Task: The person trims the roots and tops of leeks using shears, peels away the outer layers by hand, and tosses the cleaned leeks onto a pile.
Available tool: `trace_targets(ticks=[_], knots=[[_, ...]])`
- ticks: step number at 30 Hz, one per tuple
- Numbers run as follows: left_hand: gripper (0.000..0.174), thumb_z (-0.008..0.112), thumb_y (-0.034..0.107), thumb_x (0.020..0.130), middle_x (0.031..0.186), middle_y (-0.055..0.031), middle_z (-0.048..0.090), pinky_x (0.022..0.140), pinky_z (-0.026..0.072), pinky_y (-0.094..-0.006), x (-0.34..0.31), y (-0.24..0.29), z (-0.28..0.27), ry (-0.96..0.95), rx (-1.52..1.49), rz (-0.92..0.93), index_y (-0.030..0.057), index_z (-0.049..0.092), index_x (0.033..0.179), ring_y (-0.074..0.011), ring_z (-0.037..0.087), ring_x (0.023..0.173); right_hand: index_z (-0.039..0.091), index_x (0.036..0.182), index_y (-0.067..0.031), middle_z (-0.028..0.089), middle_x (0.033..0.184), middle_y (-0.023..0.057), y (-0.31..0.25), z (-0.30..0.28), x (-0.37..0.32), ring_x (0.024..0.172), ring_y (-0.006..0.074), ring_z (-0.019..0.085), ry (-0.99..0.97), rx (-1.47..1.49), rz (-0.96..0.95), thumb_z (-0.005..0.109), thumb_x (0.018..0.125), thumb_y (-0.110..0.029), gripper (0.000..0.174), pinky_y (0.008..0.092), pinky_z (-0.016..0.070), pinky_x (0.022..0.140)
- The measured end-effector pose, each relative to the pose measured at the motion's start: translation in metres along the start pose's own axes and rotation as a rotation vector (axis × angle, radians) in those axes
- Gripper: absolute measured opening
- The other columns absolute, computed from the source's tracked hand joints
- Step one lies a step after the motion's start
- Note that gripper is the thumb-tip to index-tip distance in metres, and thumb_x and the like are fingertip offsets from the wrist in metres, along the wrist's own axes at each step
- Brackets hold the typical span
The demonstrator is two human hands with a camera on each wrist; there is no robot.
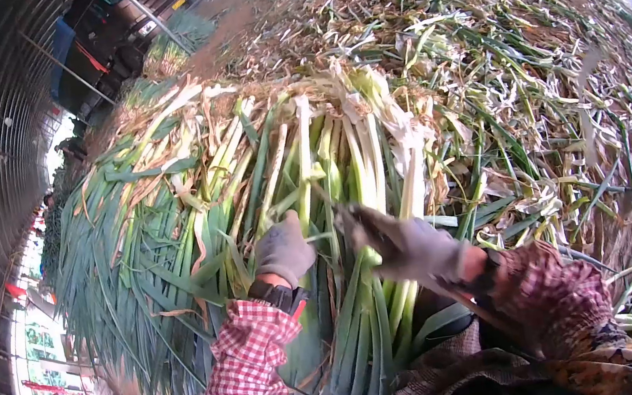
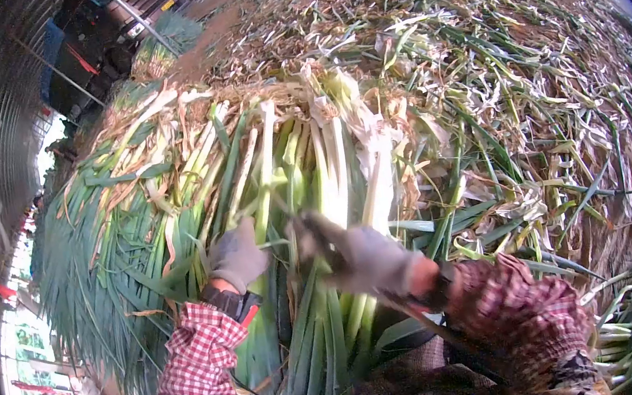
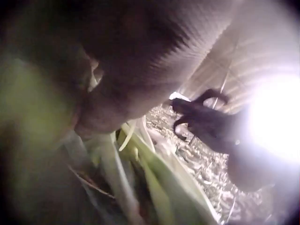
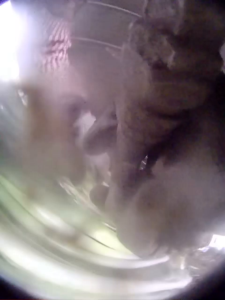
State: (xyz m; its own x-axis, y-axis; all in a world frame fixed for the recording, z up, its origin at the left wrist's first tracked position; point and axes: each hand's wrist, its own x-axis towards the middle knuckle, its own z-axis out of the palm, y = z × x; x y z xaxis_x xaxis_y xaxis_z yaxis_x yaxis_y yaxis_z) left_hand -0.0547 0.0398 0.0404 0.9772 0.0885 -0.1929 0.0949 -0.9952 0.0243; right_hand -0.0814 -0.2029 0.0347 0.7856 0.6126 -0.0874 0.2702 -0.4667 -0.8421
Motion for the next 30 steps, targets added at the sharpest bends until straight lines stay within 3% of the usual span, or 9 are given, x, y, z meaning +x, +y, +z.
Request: trace_targets(ticks=[10,13,17,19,21,25,27,28,30], knots=[[0.050,0.078,0.032,0.072,0.104,-0.0232,0.068,0.088,0.0499,-0.0445,-0.025,-0.001,0.039,-0.100,-0.359,0.084,0.0046,0.058,0.109,-0.0403,0.064,0.102,0.031,0.148,-0.0129,0.064,0.119,0.0171,0.032,-0.004,0.020,0.107,0.0371,0.065,0.003,-0.005,0.033,0.073,0.072,-0.020,0.086,0.0412,0.0516,0.093],[0.051,0.078,0.033,0.073,0.105,-0.0230,0.068,0.088,0.0502,-0.0445,-0.021,-0.005,0.054,-0.091,-0.415,0.176,0.0047,0.057,0.111,-0.0401,0.064,0.102,0.039,0.141,-0.0130,0.068,0.106,0.0177,0.036,-0.012,0.052,0.100,0.0349,0.067,0.133,-0.065,0.233,0.073,0.071,-0.022,0.079,0.0416,0.0526,0.087],[0.052,0.075,0.037,0.077,0.106,-0.0232,0.068,0.088,0.0504,-0.0447,-0.020,0.001,0.060,-0.126,-0.519,0.218,0.0053,0.055,0.113,-0.0410,0.064,0.102,0.034,0.149,-0.0090,0.068,0.099,0.0193,0.067,-0.020,0.089,0.088,0.0316,0.068,0.261,-0.042,0.161,0.075,0.068,-0.029,0.093,0.0400,0.0529,0.079],[0.054,0.074,0.040,0.079,0.106,-0.0231,0.068,0.089,0.0505,-0.0449,-0.015,0.003,0.071,-0.143,-0.533,0.264,0.0057,0.054,0.115,-0.0417,0.064,0.102,0.040,0.141,-0.0118,0.069,0.102,0.0149,0.040,-0.036,0.076,0.085,0.0323,0.068,0.235,-0.084,0.226,0.070,0.072,-0.019,0.076,0.0421,0.0549,0.079],[0.051,0.071,0.043,0.082,0.104,-0.0223,0.068,0.087,0.0513,-0.0445,-0.017,0.014,0.048,-0.219,-0.393,0.295,0.0054,0.056,0.114,-0.0401,0.066,0.100,0.039,0.140,-0.0129,0.069,0.102,0.0115,0.062,-0.042,0.066,0.081,0.0326,0.069,0.267,-0.176,-0.015,0.068,0.073,-0.016,0.073,0.0427,0.0560,0.077],[0.042,0.064,0.044,0.090,0.095,-0.0194,0.068,0.078,0.0530,-0.0417,0.020,0.025,0.023,-0.438,-0.288,0.374,0.0048,0.062,0.104,-0.0326,0.068,0.088,0.039,0.138,-0.0141,0.070,0.092,0.0100,0.037,-0.054,0.037,0.077,0.0336,0.069,-0.002,-0.280,-0.061,0.066,0.073,-0.016,0.070,0.0440,0.0553,0.072],[0.036,0.064,0.041,0.091,0.089,-0.0176,0.066,0.071,0.0536,-0.0405,0.043,0.031,0.028,0.080,-0.203,0.321,0.0057,0.066,0.096,-0.0297,0.067,0.081,0.040,0.137,-0.0145,0.067,0.083,0.0130,0.049,-0.047,0.046,0.075,0.0342,0.068,-0.033,-0.372,-0.093,0.066,0.074,-0.018,0.068,0.0452,0.0542,0.068],[0.024,0.069,0.026,0.087,0.097,-0.0262,0.065,0.076,0.0526,-0.0450,0.062,0.034,0.037,0.004,-0.330,0.075,0.0023,0.066,0.092,-0.0377,0.063,0.088,0.040,0.137,-0.0146,0.065,0.077,0.0151,0.047,-0.045,0.049,0.074,0.0358,0.067,-0.027,-0.434,-0.061,0.066,0.075,-0.020,0.068,0.0471,0.0532,0.065],[0.025,0.070,0.025,0.086,0.105,-0.0282,0.065,0.078,0.0534,-0.0435,0.105,0.027,0.058,-0.009,-0.218,0.000,0.0009,0.066,0.091,-0.0380,0.064,0.091,0.039,0.137,-0.0144,0.065,0.078,0.0155,0.031,-0.043,0.051,0.074,0.0364,0.067,-0.039,-0.494,0.035,0.066,0.075,-0.021,0.068,0.0483,0.0529,0.065]])
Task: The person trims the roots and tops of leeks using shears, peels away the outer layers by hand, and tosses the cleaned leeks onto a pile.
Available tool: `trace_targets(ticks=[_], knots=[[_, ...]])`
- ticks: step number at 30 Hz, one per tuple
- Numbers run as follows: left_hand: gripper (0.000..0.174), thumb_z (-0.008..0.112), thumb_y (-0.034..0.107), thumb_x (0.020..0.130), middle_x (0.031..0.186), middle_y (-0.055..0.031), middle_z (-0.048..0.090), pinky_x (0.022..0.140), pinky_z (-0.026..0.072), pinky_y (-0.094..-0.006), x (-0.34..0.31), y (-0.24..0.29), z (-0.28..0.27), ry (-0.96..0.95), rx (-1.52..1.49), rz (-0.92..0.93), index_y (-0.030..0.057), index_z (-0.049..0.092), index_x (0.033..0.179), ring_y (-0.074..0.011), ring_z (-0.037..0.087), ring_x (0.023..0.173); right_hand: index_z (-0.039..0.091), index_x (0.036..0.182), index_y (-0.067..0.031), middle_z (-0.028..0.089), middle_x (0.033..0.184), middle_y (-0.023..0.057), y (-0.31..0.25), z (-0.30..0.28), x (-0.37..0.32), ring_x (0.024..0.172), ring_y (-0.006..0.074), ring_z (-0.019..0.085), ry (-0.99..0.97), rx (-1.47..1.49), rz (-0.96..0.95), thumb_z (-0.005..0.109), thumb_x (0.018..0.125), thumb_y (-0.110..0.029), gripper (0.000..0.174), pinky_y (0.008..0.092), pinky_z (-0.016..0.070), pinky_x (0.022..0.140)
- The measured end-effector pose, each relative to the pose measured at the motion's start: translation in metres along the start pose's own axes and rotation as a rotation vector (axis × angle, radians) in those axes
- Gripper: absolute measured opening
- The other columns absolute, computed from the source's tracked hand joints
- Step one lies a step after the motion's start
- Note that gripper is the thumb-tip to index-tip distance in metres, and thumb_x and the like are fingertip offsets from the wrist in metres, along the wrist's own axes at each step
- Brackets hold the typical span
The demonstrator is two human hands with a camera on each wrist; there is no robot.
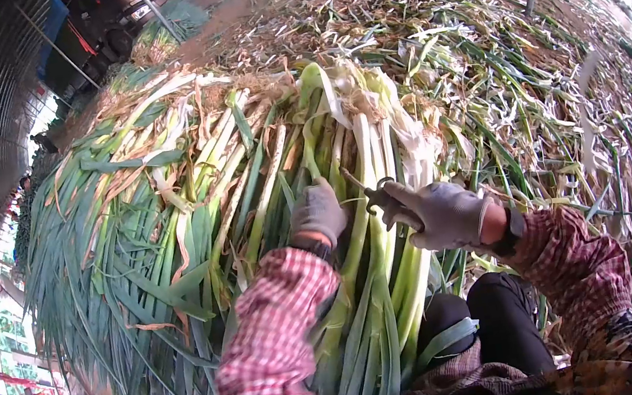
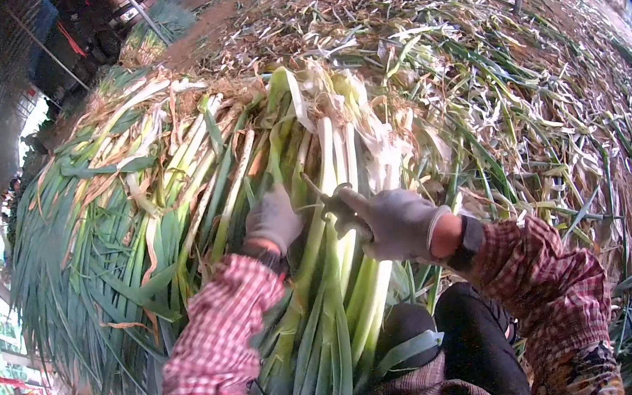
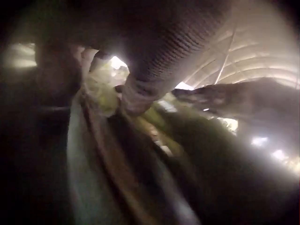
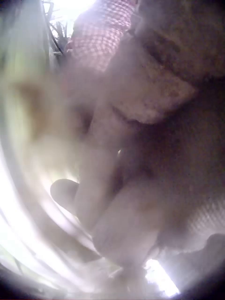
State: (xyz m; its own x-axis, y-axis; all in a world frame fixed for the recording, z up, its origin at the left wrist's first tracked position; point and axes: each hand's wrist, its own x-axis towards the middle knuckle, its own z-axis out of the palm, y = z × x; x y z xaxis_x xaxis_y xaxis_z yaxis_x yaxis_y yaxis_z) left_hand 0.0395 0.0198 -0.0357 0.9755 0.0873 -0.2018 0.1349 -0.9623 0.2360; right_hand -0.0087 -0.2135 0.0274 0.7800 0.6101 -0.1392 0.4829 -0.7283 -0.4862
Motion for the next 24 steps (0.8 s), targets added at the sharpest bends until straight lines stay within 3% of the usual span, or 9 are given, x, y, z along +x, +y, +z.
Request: trace_targets(ticks=[3,6,8,9,10,11,15,19,24], knots=[[0.039,0.061,0.011,0.085,0.124,-0.0259,0.060,0.092,0.0533,-0.0423,0.043,0.015,-0.018,-0.117,0.083,0.007,0.0008,0.050,0.121,-0.0349,0.064,0.111,0.034,0.143,-0.0053,0.067,0.091,0.0204,0.005,0.000,-0.002,0.085,0.0404,0.067,-0.001,-0.038,0.042,0.066,0.073,-0.022,0.080,0.0459,0.0525,0.073],[0.016,0.059,0.014,0.090,0.081,-0.0153,0.068,0.065,0.0563,-0.0391,0.108,0.001,-0.061,0.327,-0.190,0.149,0.0000,0.065,0.091,-0.0310,0.067,0.071,0.034,0.143,-0.0053,0.067,0.090,0.0166,0.019,0.012,0.004,0.081,0.0385,0.067,-0.011,0.044,0.000,0.065,0.073,-0.020,0.078,0.0449,0.0526,0.071],[0.028,0.063,0.021,0.089,0.073,-0.0093,0.065,0.057,0.0528,-0.0330,0.108,-0.012,-0.133,0.709,-1.237,0.369,0.0072,0.058,0.064,-0.0199,0.063,0.065,0.035,0.142,-0.0061,0.067,0.087,0.0145,0.017,0.011,0.007,0.079,0.0370,0.067,-0.024,0.067,0.005,0.065,0.073,-0.019,0.076,0.0447,0.0526,0.070],[0.023,0.063,0.023,0.092,0.073,-0.0079,0.063,0.059,0.0524,-0.0293,0.110,-0.029,-0.161,0.673,-1.440,0.515,0.0063,0.057,0.078,-0.0169,0.062,0.067,0.035,0.142,-0.0067,0.067,0.085,0.0142,0.016,0.007,0.009,0.077,0.0363,0.067,-0.056,0.069,0.032,0.065,0.073,-0.019,0.076,0.0445,0.0525,0.069],[0.021,0.061,0.024,0.096,0.071,-0.0069,0.059,0.063,0.0520,-0.0270,0.063,0.001,-0.180,0.759,-1.859,0.141,0.0049,0.052,0.094,-0.0143,0.060,0.068,0.035,0.142,-0.0073,0.067,0.083,0.0140,0.013,0.001,0.014,0.076,0.0357,0.067,-0.090,0.073,0.047,0.066,0.073,-0.019,0.076,0.0443,0.0523,0.068],[0.029,0.059,0.028,0.097,0.072,-0.0075,0.060,0.068,0.0530,-0.0289,0.098,-0.062,-0.163,0.666,-1.525,0.358,0.0056,0.046,0.111,-0.0180,0.062,0.071,0.035,0.142,-0.0078,0.066,0.081,0.0137,0.010,-0.004,0.022,0.075,0.0351,0.067,-0.122,0.079,0.053,0.066,0.073,-0.019,0.076,0.0441,0.0522,0.067],[0.031,0.056,0.035,0.093,0.094,-0.0222,0.069,0.082,0.0516,-0.0476,0.017,-0.109,-0.079,0.497,-0.141,-0.054,0.0049,0.064,0.094,-0.0406,0.066,0.088,0.038,0.143,-0.0183,0.066,0.078,0.0165,0.008,-0.001,0.055,0.072,0.0361,0.067,0.177,0.121,0.077,0.069,0.073,-0.018,0.076,0.0459,0.0534,0.067],[0.031,0.067,0.029,0.084,0.100,-0.0225,0.069,0.085,0.0533,-0.0446,-0.032,-0.133,-0.021,0.256,0.105,-0.209,0.0064,0.065,0.106,-0.0385,0.067,0.097,0.040,0.139,-0.0121,0.067,0.085,0.0198,-0.044,0.032,0.049,0.080,0.0359,0.068,-0.171,0.351,-0.320,0.070,0.074,-0.019,0.072,0.0465,0.0542,0.071],[0.040,0.069,0.033,0.082,0.111,-0.0217,0.068,0.093,0.0507,-0.0424,-0.051,-0.141,-0.026,0.015,0.177,-0.355,0.0050,0.069,0.110,-0.0358,0.065,0.107,0.041,0.135,-0.0096,0.068,0.091,0.0183,-0.062,0.044,0.087,0.083,0.0371,0.068,-0.104,0.148,-0.100,0.069,0.077,-0.020,0.066,0.0452,0.0551,0.072]])
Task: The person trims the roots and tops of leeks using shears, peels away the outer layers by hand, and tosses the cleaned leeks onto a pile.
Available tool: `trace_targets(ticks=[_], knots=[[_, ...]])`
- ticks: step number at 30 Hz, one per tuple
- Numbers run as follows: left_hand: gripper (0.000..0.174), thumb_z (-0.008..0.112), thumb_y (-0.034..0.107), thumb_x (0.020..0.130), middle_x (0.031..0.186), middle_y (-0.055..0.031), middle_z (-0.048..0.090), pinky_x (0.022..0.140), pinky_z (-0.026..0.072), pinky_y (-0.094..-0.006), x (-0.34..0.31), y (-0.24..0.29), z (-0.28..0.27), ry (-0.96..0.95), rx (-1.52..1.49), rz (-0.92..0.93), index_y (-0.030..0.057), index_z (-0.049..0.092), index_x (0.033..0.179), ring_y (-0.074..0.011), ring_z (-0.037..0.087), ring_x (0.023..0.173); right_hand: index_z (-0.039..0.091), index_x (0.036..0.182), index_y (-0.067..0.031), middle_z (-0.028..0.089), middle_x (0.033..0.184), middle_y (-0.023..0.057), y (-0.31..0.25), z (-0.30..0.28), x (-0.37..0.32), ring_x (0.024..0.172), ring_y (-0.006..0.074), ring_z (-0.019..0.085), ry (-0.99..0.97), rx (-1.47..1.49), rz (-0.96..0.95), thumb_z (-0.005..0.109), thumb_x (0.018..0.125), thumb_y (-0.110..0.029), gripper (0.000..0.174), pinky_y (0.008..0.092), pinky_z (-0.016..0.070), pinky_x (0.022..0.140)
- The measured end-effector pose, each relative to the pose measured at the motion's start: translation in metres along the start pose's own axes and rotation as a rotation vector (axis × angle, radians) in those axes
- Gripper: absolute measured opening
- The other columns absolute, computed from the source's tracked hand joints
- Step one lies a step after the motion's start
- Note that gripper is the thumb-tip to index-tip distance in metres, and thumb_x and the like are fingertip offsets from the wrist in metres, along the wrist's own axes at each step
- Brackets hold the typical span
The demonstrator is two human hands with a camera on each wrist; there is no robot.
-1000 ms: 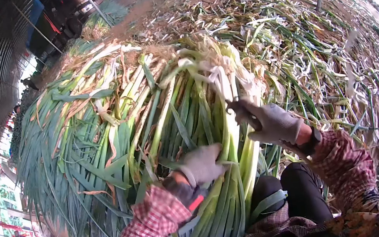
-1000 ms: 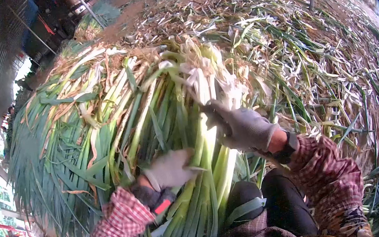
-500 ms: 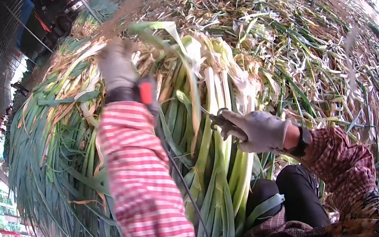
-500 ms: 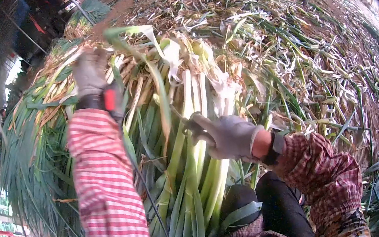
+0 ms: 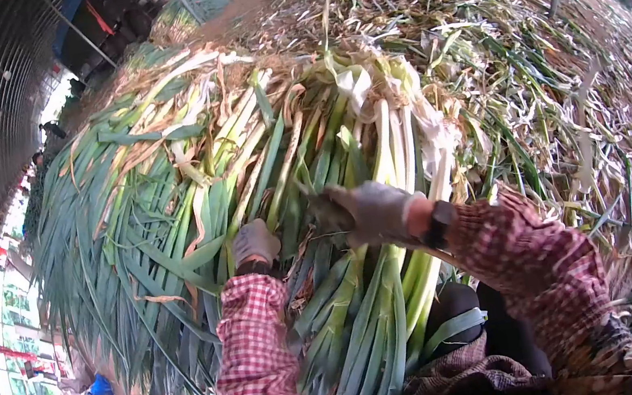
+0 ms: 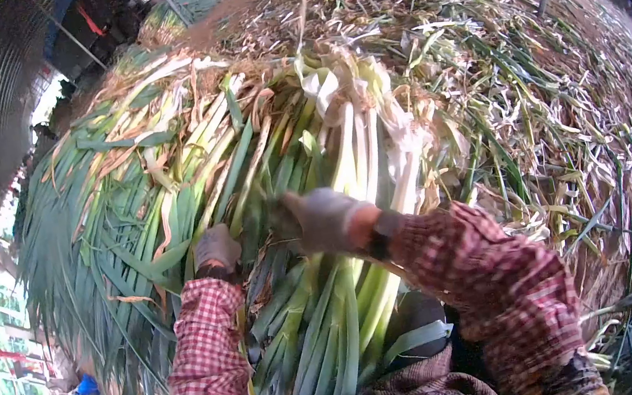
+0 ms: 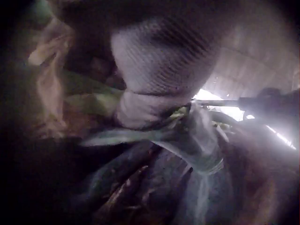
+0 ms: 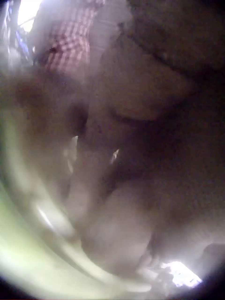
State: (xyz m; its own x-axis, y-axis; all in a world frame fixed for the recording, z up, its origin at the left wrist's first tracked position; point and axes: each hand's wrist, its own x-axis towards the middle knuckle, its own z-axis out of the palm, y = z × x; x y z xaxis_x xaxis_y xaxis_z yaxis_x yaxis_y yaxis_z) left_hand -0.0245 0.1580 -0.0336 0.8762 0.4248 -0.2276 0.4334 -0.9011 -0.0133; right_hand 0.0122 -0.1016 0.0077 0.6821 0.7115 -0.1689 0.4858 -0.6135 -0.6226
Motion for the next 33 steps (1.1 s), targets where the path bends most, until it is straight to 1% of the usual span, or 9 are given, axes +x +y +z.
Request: trace_targets(ticks=[7,12,15,17,18,21,25,31,33], knots=[[0.047,0.069,0.045,0.085,0.081,-0.0230,0.070,0.070,0.0537,-0.0439,-0.023,0.063,-0.079,0.156,-0.453,0.343,-0.0020,0.069,0.092,-0.0331,0.070,0.078,0.029,0.147,-0.0105,0.068,0.097,0.0215,0.007,-0.003,-0.060,0.091,0.0416,0.067,0.108,0.097,0.003,0.072,0.074,-0.031,0.087,0.0465,0.0528,0.081],[0.050,0.069,0.042,0.084,0.093,-0.0267,0.068,0.083,0.0509,-0.0422,-0.007,0.082,-0.014,-0.017,-0.542,0.255,-0.0055,0.067,0.099,-0.0335,0.067,0.088,0.032,0.145,-0.0122,0.069,0.098,0.0192,0.044,-0.006,-0.117,0.083,0.0361,0.069,0.195,0.166,0.064,0.071,0.072,-0.024,0.083,0.0449,0.0544,0.076],[0.042,0.061,0.019,0.091,0.119,-0.0187,0.065,0.095,0.0493,-0.0369,-0.051,0.063,-0.043,-0.362,-0.689,0.293,-0.0067,0.057,0.124,-0.0271,0.064,0.105,0.032,0.146,-0.0130,0.070,0.103,0.0123,0.016,-0.004,-0.170,0.075,0.0310,0.070,0.136,0.257,-0.042,0.070,0.076,-0.010,0.080,0.0400,0.0580,0.069],[0.039,0.061,0.013,0.090,0.118,-0.0183,0.066,0.092,0.0502,-0.0355,-0.032,0.043,-0.008,-0.190,-0.671,0.349,-0.0065,0.057,0.124,-0.0272,0.065,0.102,0.029,0.147,-0.0130,0.070,0.106,0.0109,-0.018,-0.006,-0.187,0.072,0.0303,0.070,-0.027,0.331,-0.046,0.068,0.079,-0.008,0.079,0.0398,0.0596,0.069],[0.038,0.061,0.010,0.090,0.117,-0.0181,0.066,0.091,0.0507,-0.0348,-0.022,0.033,0.008,-0.091,-0.660,0.371,-0.0064,0.057,0.124,-0.0273,0.066,0.101,0.027,0.148,-0.0168,0.070,0.107,0.0107,-0.007,0.018,-0.185,0.075,0.0269,0.070,0.109,0.294,-0.209,0.068,0.079,-0.008,0.080,0.0409,0.0602,0.069],[0.033,0.065,0.009,0.082,0.111,-0.0228,0.068,0.091,0.0504,-0.0391,-0.024,0.039,0.021,0.265,-0.760,0.350,-0.0014,0.064,0.113,-0.0360,0.065,0.106,0.026,0.148,-0.0210,0.070,0.106,0.0113,-0.007,0.016,-0.159,0.078,0.0299,0.071,0.119,0.266,-0.018,0.067,0.079,-0.011,0.081,0.0438,0.0598,0.071],[0.033,0.059,-0.001,0.080,0.098,-0.0195,0.068,0.085,0.0503,-0.0397,-0.040,0.056,0.028,0.339,-0.763,0.166,0.0047,0.063,0.111,-0.0376,0.065,0.098,0.031,0.141,-0.0223,0.068,0.087,0.0106,0.002,0.016,-0.148,0.070,0.0321,0.069,0.224,0.092,-0.043,0.064,0.080,-0.014,0.069,0.0420,0.0574,0.058],[0.025,0.054,-0.001,0.079,0.094,-0.0182,0.068,0.083,0.0506,-0.0373,-0.058,0.059,0.026,0.368,-0.695,0.324,0.0024,0.070,0.098,-0.0357,0.067,0.092,0.037,0.134,-0.0112,0.068,0.098,0.0120,0.023,-0.012,-0.094,0.072,0.0284,0.068,0.235,0.058,0.251,0.069,0.079,-0.009,0.063,0.0413,0.0572,0.065],[0.028,0.055,0.012,0.084,0.107,-0.0242,0.066,0.089,0.0492,-0.0400,-0.061,0.062,0.019,0.222,-0.638,0.236,0.0052,0.071,0.107,-0.0372,0.064,0.103,0.039,0.135,-0.0108,0.067,0.102,0.0145,0.042,-0.019,-0.066,0.081,0.0259,0.067,0.246,0.182,0.298,0.071,0.079,-0.012,0.065,0.0389,0.0566,0.068]])
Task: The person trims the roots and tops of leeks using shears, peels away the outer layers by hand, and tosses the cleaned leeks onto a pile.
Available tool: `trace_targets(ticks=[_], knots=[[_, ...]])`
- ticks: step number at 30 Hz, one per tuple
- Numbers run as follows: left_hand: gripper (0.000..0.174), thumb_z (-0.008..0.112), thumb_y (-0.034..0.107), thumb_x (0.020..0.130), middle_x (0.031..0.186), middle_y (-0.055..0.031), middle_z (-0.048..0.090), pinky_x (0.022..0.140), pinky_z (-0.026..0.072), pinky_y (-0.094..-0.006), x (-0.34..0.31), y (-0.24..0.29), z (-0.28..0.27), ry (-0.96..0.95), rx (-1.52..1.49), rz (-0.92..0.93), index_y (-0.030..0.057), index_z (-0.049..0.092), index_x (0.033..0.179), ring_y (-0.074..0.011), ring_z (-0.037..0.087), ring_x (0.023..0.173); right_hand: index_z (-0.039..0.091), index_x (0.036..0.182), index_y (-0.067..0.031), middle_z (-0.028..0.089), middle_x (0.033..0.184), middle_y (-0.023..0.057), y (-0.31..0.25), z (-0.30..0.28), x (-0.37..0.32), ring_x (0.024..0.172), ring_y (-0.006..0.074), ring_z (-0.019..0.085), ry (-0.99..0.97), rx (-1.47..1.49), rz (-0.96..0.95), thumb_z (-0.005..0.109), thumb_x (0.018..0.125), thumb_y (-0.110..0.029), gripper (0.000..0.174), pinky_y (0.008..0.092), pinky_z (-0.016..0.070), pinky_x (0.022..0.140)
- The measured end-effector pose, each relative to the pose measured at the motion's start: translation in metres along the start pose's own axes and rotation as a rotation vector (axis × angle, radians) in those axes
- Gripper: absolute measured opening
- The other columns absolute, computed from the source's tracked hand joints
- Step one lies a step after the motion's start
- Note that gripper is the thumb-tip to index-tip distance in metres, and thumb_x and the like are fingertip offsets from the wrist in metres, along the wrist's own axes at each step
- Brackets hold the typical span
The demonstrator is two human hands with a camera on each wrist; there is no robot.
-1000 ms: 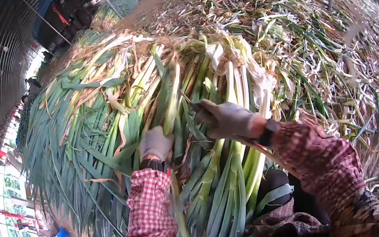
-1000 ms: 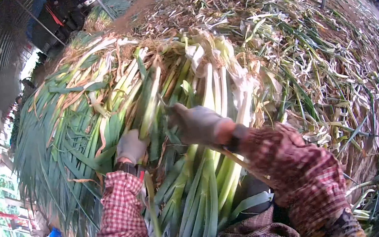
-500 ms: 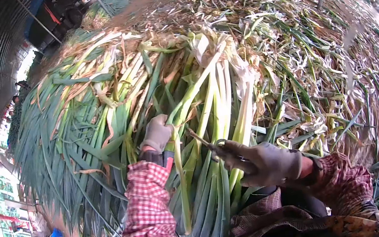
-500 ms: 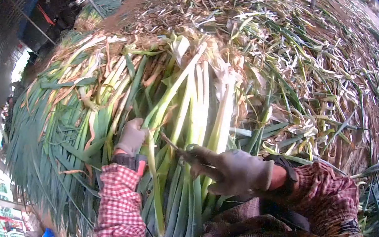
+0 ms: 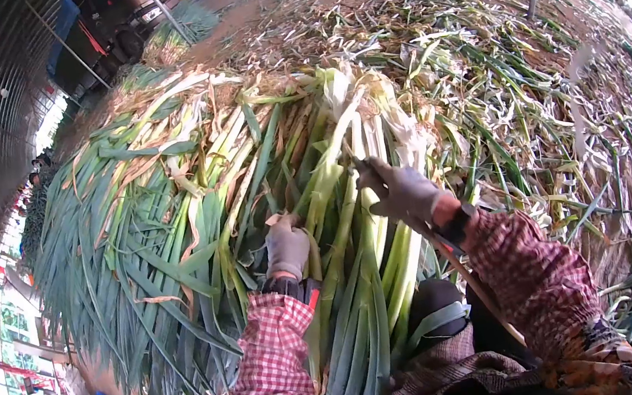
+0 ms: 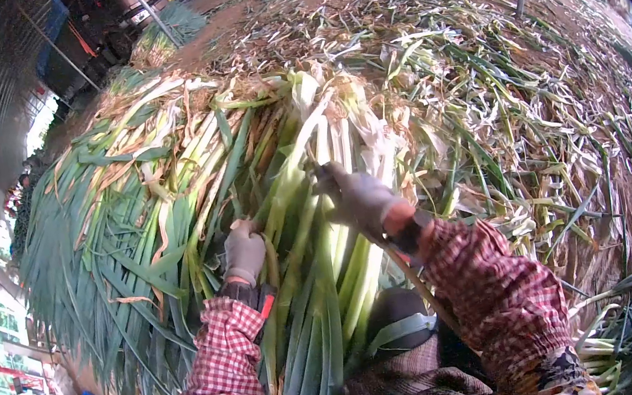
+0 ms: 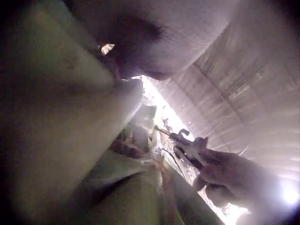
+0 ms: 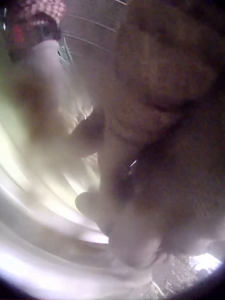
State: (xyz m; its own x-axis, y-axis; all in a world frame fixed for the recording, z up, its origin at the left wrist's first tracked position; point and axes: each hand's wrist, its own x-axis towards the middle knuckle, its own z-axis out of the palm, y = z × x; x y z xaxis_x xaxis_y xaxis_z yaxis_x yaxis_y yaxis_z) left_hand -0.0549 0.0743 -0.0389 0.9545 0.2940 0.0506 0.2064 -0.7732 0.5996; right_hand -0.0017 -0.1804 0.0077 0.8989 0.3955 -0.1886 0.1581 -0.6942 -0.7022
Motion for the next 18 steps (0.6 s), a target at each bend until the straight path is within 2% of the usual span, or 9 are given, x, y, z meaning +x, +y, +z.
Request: trace_targets(ticks=[1,2,5,8,9,12,14,15,18], knots=[[0.028,0.058,0.017,0.084,0.105,-0.0246,0.066,0.088,0.0496,-0.0400,0.000,0.001,0.000,-0.057,-0.007,-0.027,0.0044,0.070,0.106,-0.0375,0.064,0.102,0.041,0.136,-0.0100,0.066,0.103,0.0163,0.007,0.000,0.018,0.087,0.0263,0.066,0.020,-0.007,0.038,0.074,0.078,-0.014,0.067,0.0384,0.0562,0.072],[0.030,0.061,0.022,0.084,0.103,-0.0249,0.066,0.088,0.0499,-0.0401,0.000,0.003,-0.002,-0.113,-0.013,-0.054,0.0036,0.070,0.105,-0.0379,0.064,0.101,0.039,0.144,-0.0113,0.068,0.102,0.0176,0.017,-0.003,0.037,0.093,0.0339,0.067,0.046,-0.010,0.034,0.079,0.069,-0.033,0.087,0.0412,0.0522,0.083],[0.033,0.065,0.031,0.083,0.119,-0.0233,0.063,0.090,0.0495,-0.0383,-0.006,0.014,-0.014,-0.255,0.160,0.014,0.0060,0.072,0.103,-0.0360,0.063,0.106,0.041,0.142,-0.0100,0.068,0.108,0.0169,0.028,-0.004,0.066,0.098,0.0338,0.066,0.210,-0.008,-0.013,0.081,0.070,-0.029,0.085,0.0410,0.0518,0.084],[0.032,0.071,0.030,0.080,0.139,-0.0184,0.053,0.095,0.0466,-0.0376,-0.016,0.025,-0.029,-0.164,0.527,0.192,0.0107,0.074,0.105,-0.0327,0.060,0.114,0.039,0.145,-0.0102,0.068,0.109,0.0177,0.027,0.006,0.038,0.100,0.0347,0.066,0.120,0.134,0.023,0.081,0.069,-0.026,0.088,0.0402,0.0521,0.085],[0.037,0.076,0.028,0.076,0.150,-0.0124,0.041,0.106,0.0382,-0.0414,-0.006,0.028,-0.034,-0.227,0.468,-0.003,0.0148,0.073,0.110,-0.0295,0.050,0.127,0.035,0.148,-0.0106,0.067,0.112,0.0179,0.021,0.003,0.015,0.102,0.0318,0.066,0.074,0.111,0.003,0.081,0.070,-0.024,0.091,0.0376,0.0520,0.085],[0.029,0.076,0.025,0.075,0.143,-0.0059,0.046,0.110,0.0195,-0.0660,-0.003,0.061,-0.061,0.136,0.769,0.142,0.0183,0.072,0.103,-0.0277,0.041,0.133,0.028,0.151,-0.0130,0.067,0.108,0.0146,-0.002,0.017,-0.073,0.093,0.0273,0.068,-0.078,0.152,-0.170,0.075,0.077,-0.019,0.088,0.0364,0.0558,0.082],[0.027,0.071,0.026,0.078,0.144,-0.0085,0.046,0.111,0.0148,-0.0675,0.005,0.070,-0.057,0.150,0.840,0.171,0.0172,0.072,0.103,-0.0306,0.038,0.137,0.024,0.153,-0.0114,0.067,0.106,0.0155,-0.023,0.014,-0.113,0.091,0.0271,0.069,-0.263,0.205,-0.242,0.072,0.080,-0.018,0.087,0.0389,0.0569,0.085],[0.025,0.067,0.029,0.080,0.144,-0.0119,0.048,0.111,0.0142,-0.0681,0.009,0.065,-0.048,0.282,0.885,0.264,0.0150,0.073,0.100,-0.0321,0.036,0.139,0.023,0.153,-0.0096,0.067,0.107,0.0183,-0.022,0.018,-0.111,0.093,0.0296,0.069,-0.211,0.245,-0.206,0.072,0.080,-0.019,0.088,0.0403,0.0562,0.087],[0.027,0.063,0.032,0.083,0.145,-0.0131,0.048,0.112,0.0149,-0.0671,-0.001,0.065,-0.040,0.191,0.940,0.262,0.0137,0.074,0.100,-0.0321,0.035,0.140,0.020,0.153,-0.0038,0.065,0.111,0.0249,-0.001,0.025,-0.072,0.101,0.0352,0.067,0.066,0.330,-0.164,0.073,0.079,-0.021,0.092,0.0410,0.0536,0.094]])
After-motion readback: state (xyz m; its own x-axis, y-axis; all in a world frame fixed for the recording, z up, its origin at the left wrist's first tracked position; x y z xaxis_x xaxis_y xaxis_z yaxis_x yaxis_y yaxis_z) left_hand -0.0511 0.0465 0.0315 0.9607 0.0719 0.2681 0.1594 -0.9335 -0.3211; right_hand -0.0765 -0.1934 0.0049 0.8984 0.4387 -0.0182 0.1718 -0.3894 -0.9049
